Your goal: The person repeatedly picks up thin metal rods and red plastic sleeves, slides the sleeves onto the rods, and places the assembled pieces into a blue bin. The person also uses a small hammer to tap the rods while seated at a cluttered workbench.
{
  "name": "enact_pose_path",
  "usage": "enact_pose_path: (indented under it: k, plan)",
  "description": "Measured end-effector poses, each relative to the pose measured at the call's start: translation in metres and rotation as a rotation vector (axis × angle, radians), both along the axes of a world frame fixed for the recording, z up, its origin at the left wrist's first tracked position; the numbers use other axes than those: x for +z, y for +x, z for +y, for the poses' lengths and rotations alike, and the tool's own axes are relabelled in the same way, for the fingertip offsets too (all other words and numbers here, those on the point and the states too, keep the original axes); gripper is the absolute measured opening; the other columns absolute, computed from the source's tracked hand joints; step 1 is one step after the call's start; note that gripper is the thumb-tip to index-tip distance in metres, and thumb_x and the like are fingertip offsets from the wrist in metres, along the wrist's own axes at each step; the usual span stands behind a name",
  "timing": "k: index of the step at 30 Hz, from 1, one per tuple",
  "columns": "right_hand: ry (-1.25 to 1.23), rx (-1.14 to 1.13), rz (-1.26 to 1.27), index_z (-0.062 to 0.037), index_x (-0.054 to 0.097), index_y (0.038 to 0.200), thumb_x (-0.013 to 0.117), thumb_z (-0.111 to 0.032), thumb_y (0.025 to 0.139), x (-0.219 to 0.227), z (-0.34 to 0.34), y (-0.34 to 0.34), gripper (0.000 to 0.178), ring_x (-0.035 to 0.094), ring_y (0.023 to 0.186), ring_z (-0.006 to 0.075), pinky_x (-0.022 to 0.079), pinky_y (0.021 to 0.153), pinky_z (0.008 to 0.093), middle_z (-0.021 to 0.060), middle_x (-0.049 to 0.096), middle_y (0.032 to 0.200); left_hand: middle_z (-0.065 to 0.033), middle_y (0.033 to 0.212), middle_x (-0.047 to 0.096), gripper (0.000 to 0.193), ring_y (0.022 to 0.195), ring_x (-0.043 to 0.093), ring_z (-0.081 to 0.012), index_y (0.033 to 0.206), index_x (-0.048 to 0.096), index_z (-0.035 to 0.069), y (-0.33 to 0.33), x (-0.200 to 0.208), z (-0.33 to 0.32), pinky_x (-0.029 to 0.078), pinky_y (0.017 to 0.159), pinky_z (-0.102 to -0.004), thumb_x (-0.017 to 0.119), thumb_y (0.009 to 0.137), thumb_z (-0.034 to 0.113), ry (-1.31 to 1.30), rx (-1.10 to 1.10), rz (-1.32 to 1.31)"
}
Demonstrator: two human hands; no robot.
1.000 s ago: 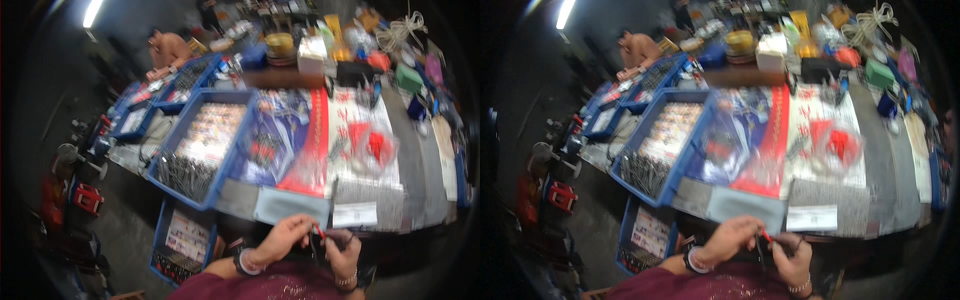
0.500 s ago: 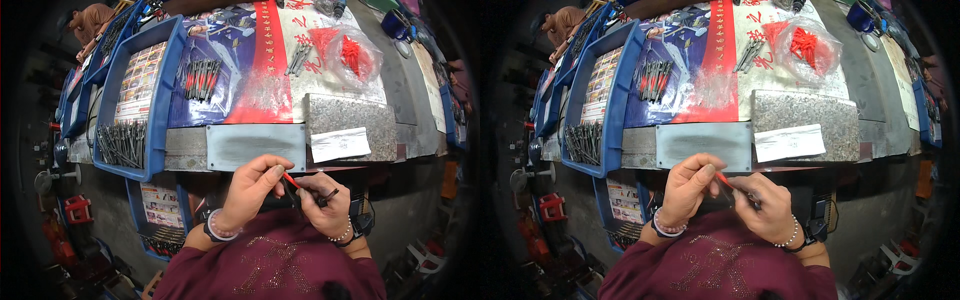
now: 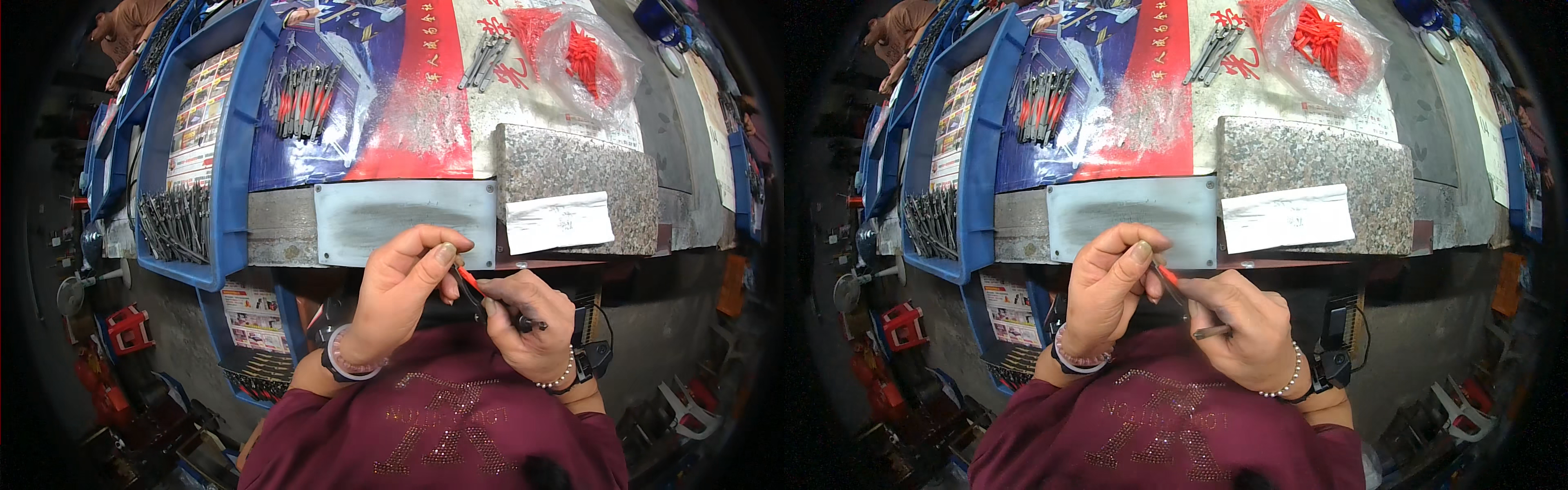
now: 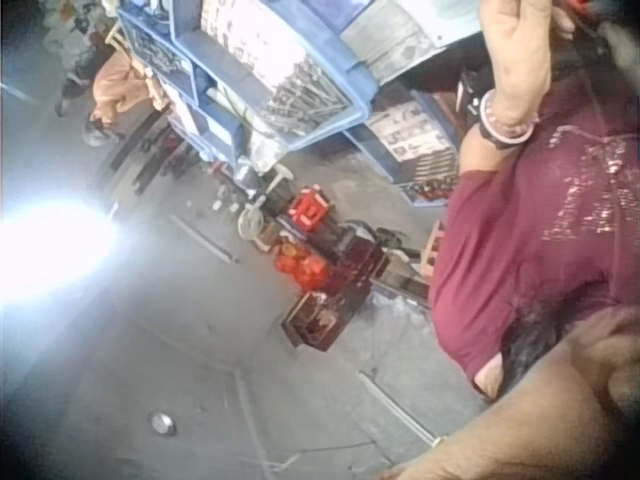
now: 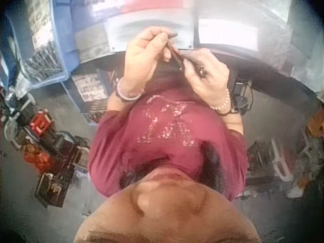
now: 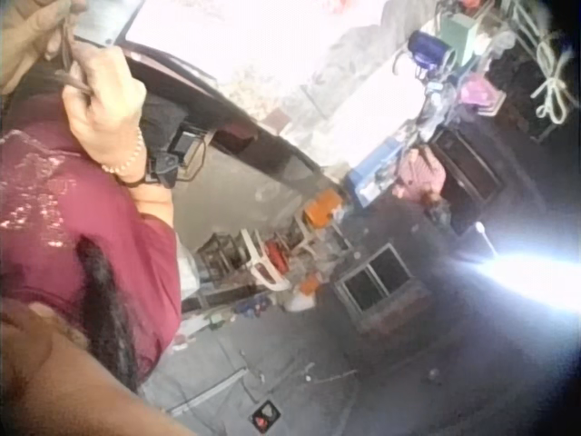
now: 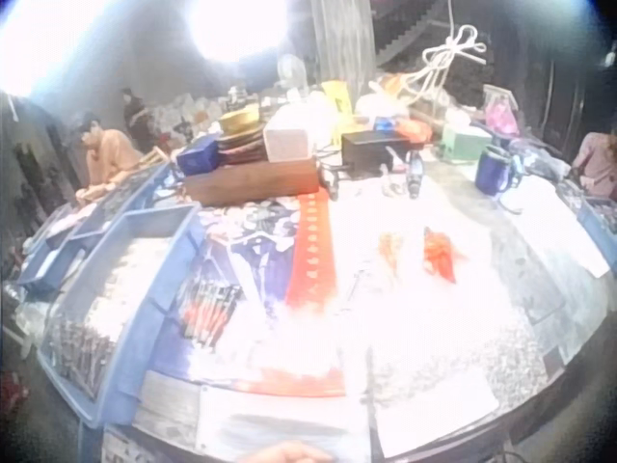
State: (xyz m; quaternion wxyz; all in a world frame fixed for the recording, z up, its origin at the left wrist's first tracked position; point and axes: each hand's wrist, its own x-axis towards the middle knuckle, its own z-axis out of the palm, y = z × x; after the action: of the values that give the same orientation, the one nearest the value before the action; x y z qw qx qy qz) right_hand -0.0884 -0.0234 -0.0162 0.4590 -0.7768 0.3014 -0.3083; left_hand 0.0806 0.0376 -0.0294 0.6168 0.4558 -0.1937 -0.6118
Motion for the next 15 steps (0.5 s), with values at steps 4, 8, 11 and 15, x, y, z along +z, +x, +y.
enact_pose_path:
  k: [4, 8, 11, 15]
  plan:
    - [-0.02, 0.019, -0.027, -0.0001, 0.066, 0.102, 0.068, 0.009, 0.073, -0.008, 0.0, -0.004, 0.03, 0.059, 0.052, 0.0181, 0.045, 0.047, 0.0281, 0.0095, 0.061, 0.073, -0.0023, 0.084, 0.062, 0.02, 0.069, 0.055, -0.0056, 0.112, 0.06, -0.002, -0.006, -0.004, -0.001, 0.047, 0.065, -0.0198, 0.053, 0.099, 0.013, 0.011, 0.037, -0.009]
    - [-0.001, 0.031, -0.062, 0.0017, 0.066, 0.1, 0.068, 0.008, 0.073, -0.012, 0.0, -0.004, 0.028, 0.055, 0.051, 0.0164, 0.043, 0.047, 0.0269, 0.0089, 0.061, 0.072, -0.0023, 0.085, 0.062, 0.019, 0.069, 0.054, -0.0053, 0.112, 0.059, -0.001, -0.013, -0.006, 0.001, 0.046, 0.065, -0.0193, 0.052, 0.1, 0.013, 0.034, 0.078, -0.05]
    - [-0.017, 0.007, -0.079, 0.0021, 0.067, 0.095, 0.069, 0.008, 0.072, -0.008, 0.0, -0.002, 0.024, 0.051, 0.048, 0.0152, 0.039, 0.046, 0.0262, 0.0083, 0.058, 0.068, -0.0035, 0.089, 0.062, 0.016, 0.068, 0.057, -0.0069, 0.109, 0.059, -0.001, -0.014, -0.004, 0.001, 0.047, 0.065, -0.0198, 0.052, 0.099, 0.008, 0.02, 0.078, -0.101]
    - [-0.096, 0.031, 0.021, -0.001, 0.067, 0.096, 0.068, 0.01, 0.071, 0.002, -0.003, -0.008, 0.028, 0.056, 0.05, 0.0206, 0.044, 0.046, 0.0292, 0.0077, 0.057, 0.067, -0.0026, 0.088, 0.06, 0.016, 0.071, 0.057, -0.0067, 0.109, 0.059, -0.001, -0.014, -0.003, -0.001, 0.048, 0.066, -0.0202, 0.049, 0.1, 0.007, 0.013, -0.061, -0.14]
